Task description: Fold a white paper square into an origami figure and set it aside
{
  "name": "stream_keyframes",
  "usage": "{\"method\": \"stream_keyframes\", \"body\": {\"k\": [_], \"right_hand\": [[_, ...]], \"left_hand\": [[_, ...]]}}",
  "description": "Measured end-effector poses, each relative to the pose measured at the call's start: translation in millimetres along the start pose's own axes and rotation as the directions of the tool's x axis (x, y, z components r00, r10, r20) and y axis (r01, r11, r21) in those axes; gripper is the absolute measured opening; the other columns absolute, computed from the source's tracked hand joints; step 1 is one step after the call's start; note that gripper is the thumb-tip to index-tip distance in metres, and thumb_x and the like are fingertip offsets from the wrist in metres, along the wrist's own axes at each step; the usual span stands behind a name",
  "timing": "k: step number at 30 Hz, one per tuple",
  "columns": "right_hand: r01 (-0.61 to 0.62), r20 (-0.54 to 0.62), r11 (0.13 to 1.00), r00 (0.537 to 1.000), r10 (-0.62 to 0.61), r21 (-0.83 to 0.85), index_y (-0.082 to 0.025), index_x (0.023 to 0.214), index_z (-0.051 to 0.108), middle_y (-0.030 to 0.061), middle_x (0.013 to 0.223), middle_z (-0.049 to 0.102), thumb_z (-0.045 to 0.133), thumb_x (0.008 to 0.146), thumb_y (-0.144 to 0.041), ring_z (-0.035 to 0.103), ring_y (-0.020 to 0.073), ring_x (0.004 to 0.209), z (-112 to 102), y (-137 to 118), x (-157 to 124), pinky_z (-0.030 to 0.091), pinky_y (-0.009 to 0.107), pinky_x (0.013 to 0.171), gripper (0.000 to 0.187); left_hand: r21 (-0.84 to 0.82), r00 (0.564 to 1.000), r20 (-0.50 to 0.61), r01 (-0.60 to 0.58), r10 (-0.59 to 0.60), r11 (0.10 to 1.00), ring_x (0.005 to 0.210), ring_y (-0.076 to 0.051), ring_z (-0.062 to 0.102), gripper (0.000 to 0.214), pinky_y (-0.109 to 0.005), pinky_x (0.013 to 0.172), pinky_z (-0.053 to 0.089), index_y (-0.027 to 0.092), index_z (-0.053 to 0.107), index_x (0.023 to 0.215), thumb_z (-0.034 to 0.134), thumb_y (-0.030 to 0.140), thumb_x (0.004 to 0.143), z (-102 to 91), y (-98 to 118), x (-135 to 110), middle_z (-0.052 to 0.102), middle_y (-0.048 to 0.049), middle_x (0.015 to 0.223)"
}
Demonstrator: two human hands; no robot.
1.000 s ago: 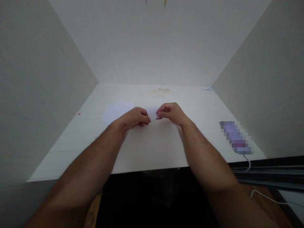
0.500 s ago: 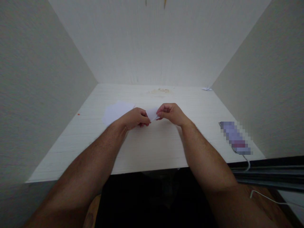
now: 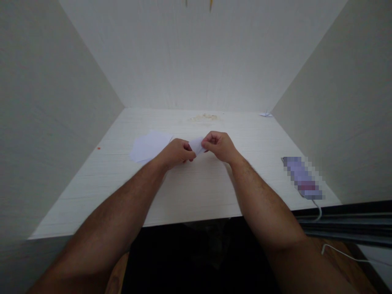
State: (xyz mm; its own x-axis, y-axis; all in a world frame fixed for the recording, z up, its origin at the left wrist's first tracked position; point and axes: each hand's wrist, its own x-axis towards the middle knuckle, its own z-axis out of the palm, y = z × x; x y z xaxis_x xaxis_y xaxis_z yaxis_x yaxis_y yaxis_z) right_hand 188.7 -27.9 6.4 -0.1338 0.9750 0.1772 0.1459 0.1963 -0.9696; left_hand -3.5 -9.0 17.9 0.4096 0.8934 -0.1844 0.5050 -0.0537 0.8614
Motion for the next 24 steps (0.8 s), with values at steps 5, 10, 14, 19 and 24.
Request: {"method": "stream_keyframes", "body": {"k": [5,10,14,19,24], "right_hand": [[-0.005,-0.053,0.999,0.999,0.002,-0.048,-0.018,0.069,0.057,-0.0007,0.060,0.064,0.070,0.072,-0.028,0.059,0.0106,0.055,2.3,-0.2,0.3,0.047,0.022,0.052,0.016],[0.021,-0.088,0.995,0.996,-0.029,-0.096,-0.018,0.069,0.058,-0.0003,0.060,0.064,0.068,0.073,-0.026,0.060,0.0109,0.055,4.3,1.0,-0.7,0.046,0.022,0.051,0.013],[0.038,-0.119,0.992,0.992,-0.052,-0.122,-0.018,0.070,0.057,-0.0014,0.059,0.063,0.067,0.073,-0.024,0.060,0.0104,0.053,5.7,2.4,-0.6,0.046,0.021,0.049,0.012],[0.028,-0.120,0.994,0.992,-0.041,-0.110,-0.019,0.069,0.055,-0.0025,0.058,0.063,0.067,0.072,-0.022,0.060,0.0100,0.052,6.0,1.6,-0.2,0.046,0.020,0.048,0.013],[0.025,-0.109,0.995,0.993,-0.035,-0.094,-0.018,0.069,0.055,-0.0023,0.058,0.063,0.068,0.072,-0.020,0.060,0.0098,0.051,5.3,0.1,0.5,0.047,0.020,0.048,0.013]], "left_hand": [[0.051,1.000,-0.021,-0.019,0.020,0.999,0.043,-0.009,0.045,0.004,-0.022,0.044,0.030,0.016,0.063,0.059,0.065,0.019,0.059,1.4,0.4,0.0,0.054,0.0014,0.047],[0.067,1.000,-0.021,-0.008,0.010,0.998,0.042,-0.009,0.044,0.004,-0.023,0.043,0.029,0.015,0.063,0.058,0.065,0.019,0.058,1.6,3.1,-1.5,0.054,0.0015,0.047],[0.067,1.000,-0.026,-0.010,0.011,0.998,0.043,-0.010,0.045,0.006,-0.023,0.043,0.030,0.015,0.063,0.059,0.064,0.021,0.058,1.5,3.4,-1.4,0.054,0.0014,0.048],[0.068,1.000,-0.005,-0.020,0.020,0.997,0.044,-0.010,0.047,0.008,-0.024,0.044,0.031,0.015,0.065,0.061,0.064,0.022,0.059,1.9,2.3,-1.0,0.056,0.0006,0.049],[0.069,1.000,-0.007,-0.020,0.021,0.997,0.044,-0.010,0.046,0.007,-0.024,0.044,0.031,0.015,0.065,0.061,0.063,0.021,0.058,3.2,5.1,-3.6,0.055,0.0010,0.049]]}}
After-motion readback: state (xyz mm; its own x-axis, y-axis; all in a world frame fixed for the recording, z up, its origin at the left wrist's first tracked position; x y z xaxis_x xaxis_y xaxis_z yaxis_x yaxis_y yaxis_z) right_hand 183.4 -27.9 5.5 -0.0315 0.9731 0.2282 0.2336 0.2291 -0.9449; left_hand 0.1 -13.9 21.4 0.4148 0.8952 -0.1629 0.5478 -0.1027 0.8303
